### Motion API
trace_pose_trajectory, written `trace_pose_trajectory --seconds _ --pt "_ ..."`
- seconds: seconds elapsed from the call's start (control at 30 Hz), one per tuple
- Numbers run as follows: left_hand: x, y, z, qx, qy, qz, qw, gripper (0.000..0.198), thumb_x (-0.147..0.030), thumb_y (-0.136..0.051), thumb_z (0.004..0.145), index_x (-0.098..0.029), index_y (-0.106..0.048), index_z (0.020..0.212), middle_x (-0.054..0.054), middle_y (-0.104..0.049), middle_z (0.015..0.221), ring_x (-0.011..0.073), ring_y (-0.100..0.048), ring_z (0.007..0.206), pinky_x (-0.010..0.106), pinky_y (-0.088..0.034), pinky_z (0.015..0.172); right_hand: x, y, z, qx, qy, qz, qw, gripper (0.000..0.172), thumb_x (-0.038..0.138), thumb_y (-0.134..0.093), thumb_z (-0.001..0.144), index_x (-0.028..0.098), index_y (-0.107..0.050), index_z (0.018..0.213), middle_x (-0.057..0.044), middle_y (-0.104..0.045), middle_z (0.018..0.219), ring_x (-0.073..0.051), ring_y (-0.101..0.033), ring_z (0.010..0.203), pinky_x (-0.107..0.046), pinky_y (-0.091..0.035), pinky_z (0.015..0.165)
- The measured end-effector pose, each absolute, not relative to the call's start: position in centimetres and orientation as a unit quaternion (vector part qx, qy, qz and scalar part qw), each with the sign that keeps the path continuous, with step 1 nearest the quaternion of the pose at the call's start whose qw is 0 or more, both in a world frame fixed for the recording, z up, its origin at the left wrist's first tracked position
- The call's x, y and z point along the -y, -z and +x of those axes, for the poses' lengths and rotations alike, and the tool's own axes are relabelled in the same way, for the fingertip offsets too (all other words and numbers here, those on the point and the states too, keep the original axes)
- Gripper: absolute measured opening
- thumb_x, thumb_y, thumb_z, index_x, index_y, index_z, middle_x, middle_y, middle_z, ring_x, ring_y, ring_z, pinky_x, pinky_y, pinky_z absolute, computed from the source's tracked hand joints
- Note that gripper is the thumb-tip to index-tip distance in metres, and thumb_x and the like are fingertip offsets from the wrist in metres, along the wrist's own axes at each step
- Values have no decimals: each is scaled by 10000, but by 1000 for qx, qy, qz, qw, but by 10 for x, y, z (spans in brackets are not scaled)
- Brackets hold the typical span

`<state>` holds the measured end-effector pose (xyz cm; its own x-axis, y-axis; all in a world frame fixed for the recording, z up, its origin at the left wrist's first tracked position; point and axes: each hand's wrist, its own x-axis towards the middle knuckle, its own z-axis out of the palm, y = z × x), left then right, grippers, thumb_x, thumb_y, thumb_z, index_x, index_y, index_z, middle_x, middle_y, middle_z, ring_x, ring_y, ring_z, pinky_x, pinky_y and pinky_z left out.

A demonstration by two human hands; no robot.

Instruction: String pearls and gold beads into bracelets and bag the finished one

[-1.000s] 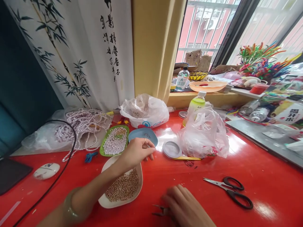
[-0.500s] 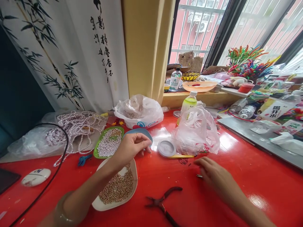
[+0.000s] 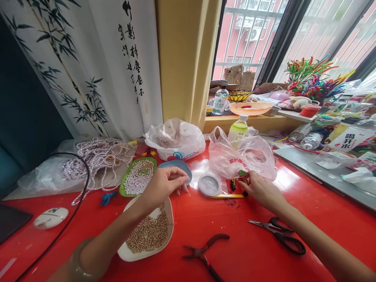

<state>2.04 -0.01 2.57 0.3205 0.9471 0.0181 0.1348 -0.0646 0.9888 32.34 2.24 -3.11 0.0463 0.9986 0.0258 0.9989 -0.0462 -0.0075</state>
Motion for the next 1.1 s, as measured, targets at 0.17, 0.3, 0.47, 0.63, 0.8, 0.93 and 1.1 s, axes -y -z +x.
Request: trace_pose_trajectory --seconds 0.17,0.3,0.47,0.63,0.8,0.93,1.1 --pt "1 -30 19 -447 -395 612 520 168 -298 -570 717 -140 -569 772 22 -617 554 76 -468 432 212 -392 454 -29 35 333 676 9 -736 -25 247 165 -349 806 77 -450 1013 -186 -617 928 -291 -605 838 -308 -378 563" --pt "1 -32 18 -449 -395 613 516 178 -318 -570 715 -145 -569 759 26 -622 568 80 -467 430 216 -389 451 -28 22 348 671 9 -739 -59 258 256 -371 826 99 -482 997 -184 -623 906 -303 -609 796 -311 -370 547" --pt "0 -31 17 -449 -398 612 515 177 -317 -570 713 -146 -569 759 25 -627 578 76 -458 430 212 -374 458 -19 16 349 648 16 -758 -71 418 423 -250 857 111 -512 953 -191 -614 910 -325 -611 789 -355 -395 565" --pt "2 -30 17 -447 -402 618 506 170 -317 -568 714 -150 -571 746 34 -631 606 76 -447 432 215 -363 458 -16 26 339 644 29 -762 -67 592 588 -307 768 94 -473 1049 -222 -556 1030 -361 -578 879 -385 -412 587" --pt "2 -29 15 -446 -410 636 479 171 -319 -570 708 -149 -592 711 24 -622 655 68 -419 438 211 -341 450 -9 22 343 670 17 -738 -83 326 347 -361 788 124 -568 906 -196 -588 953 -323 -605 791 -361 -402 573" --pt "1 -29 13 -463 -428 640 439 157 -316 -601 678 -160 -615 665 -37 -497 492 67 -359 423 208 -280 425 13 3 359 688 -3 -721 -82 275 306 -358 800 197 -602 736 -121 -649 769 -290 -610 740 -352 -403 599" --pt "1 -30 12 -461 -449 609 463 174 -322 -612 659 -155 -635 700 3 -575 616 80 -405 487 206 -295 433 61 -4 396 647 -105 -754 50 282 361 -425 787 242 -658 681 -168 -687 788 -306 -631 721 -390 -441 601"
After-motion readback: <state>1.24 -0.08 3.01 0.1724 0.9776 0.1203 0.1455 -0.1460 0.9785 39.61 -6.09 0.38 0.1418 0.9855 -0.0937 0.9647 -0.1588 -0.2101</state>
